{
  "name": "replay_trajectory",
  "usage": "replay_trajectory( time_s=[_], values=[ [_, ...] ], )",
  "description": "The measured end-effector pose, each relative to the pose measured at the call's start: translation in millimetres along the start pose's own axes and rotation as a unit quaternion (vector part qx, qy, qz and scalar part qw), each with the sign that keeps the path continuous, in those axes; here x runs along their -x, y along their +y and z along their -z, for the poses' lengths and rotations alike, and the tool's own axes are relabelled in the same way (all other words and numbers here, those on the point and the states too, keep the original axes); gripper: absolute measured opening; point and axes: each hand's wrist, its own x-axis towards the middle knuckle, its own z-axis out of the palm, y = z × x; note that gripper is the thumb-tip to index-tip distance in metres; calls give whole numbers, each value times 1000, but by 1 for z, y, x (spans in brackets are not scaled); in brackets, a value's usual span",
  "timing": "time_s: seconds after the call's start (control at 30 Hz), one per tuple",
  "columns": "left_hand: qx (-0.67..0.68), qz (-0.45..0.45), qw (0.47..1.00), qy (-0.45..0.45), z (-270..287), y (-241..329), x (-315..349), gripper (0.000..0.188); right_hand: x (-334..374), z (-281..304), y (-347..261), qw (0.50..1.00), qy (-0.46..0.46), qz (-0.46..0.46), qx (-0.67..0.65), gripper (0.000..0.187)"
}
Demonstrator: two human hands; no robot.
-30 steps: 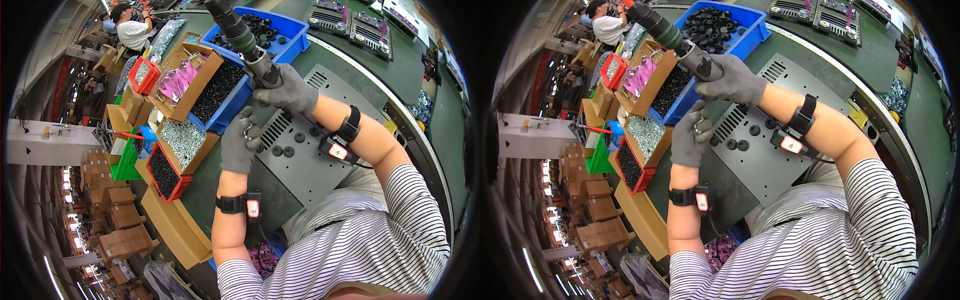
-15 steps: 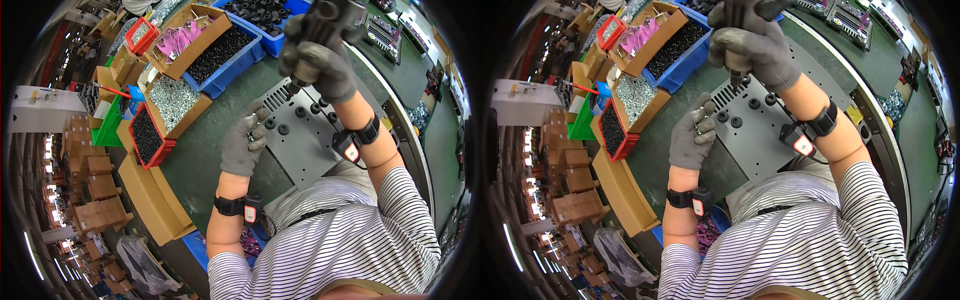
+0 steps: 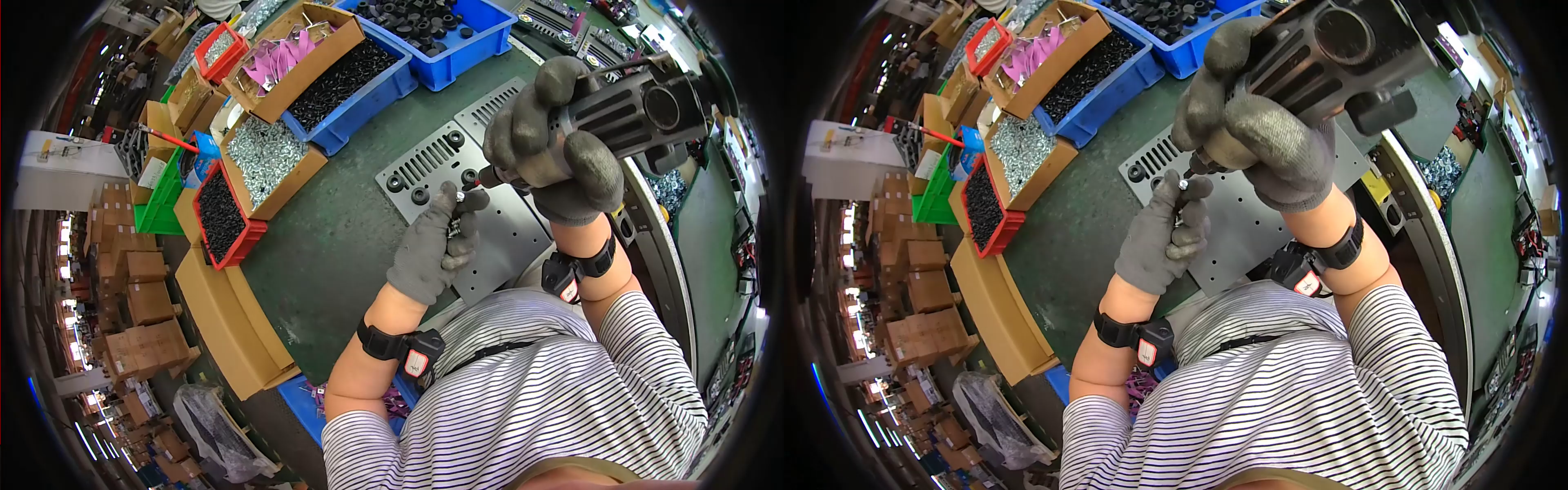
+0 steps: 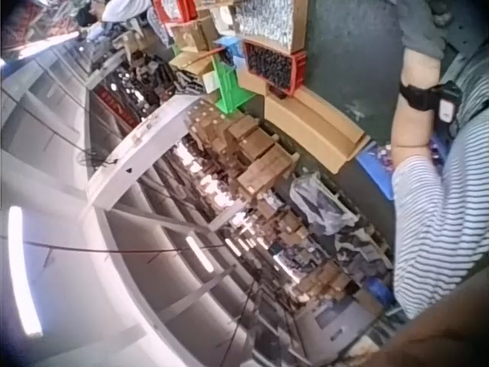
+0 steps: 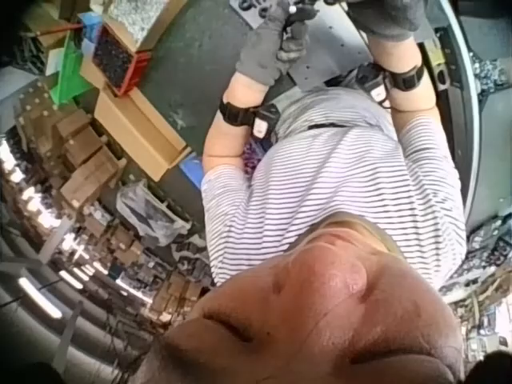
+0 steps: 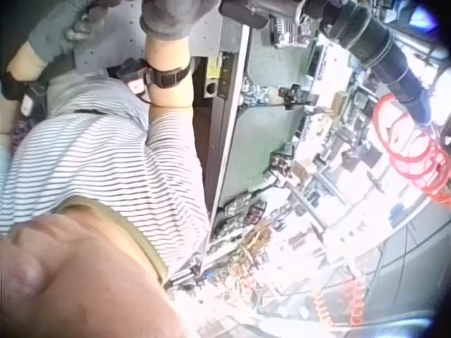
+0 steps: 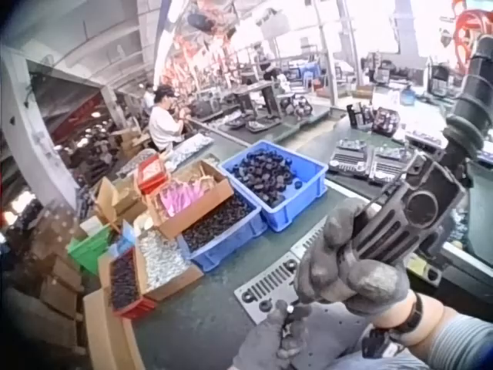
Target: Assembling a metal electronics enclosure by installing internal components including PCBs and cooling fans, and securing panels with screws.
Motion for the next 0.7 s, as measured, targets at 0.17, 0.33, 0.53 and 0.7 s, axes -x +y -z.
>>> replay_trajectory(
  time_s=[0.17, 0.33, 0.53, 0.7],
  values=[
    [27, 6, 999, -30, -10, -6, -2, 46, 10, 8, -8, 998, -34, 15, -47, 42],
    [32, 23, 998, -45, -17, -7, -7, 43, 15, 13, -16, 998, -45, 24, -47, 43],
    [-31, 15, 999, 9, -33, -14, -12, 44, 19, 20, -23, 998, -40, 34, -35, 45],
    [-121, 16, 992, 24, -39, -16, -11, 47, 20, 28, -28, 999, -24, 41, -13, 47]
  ],
)
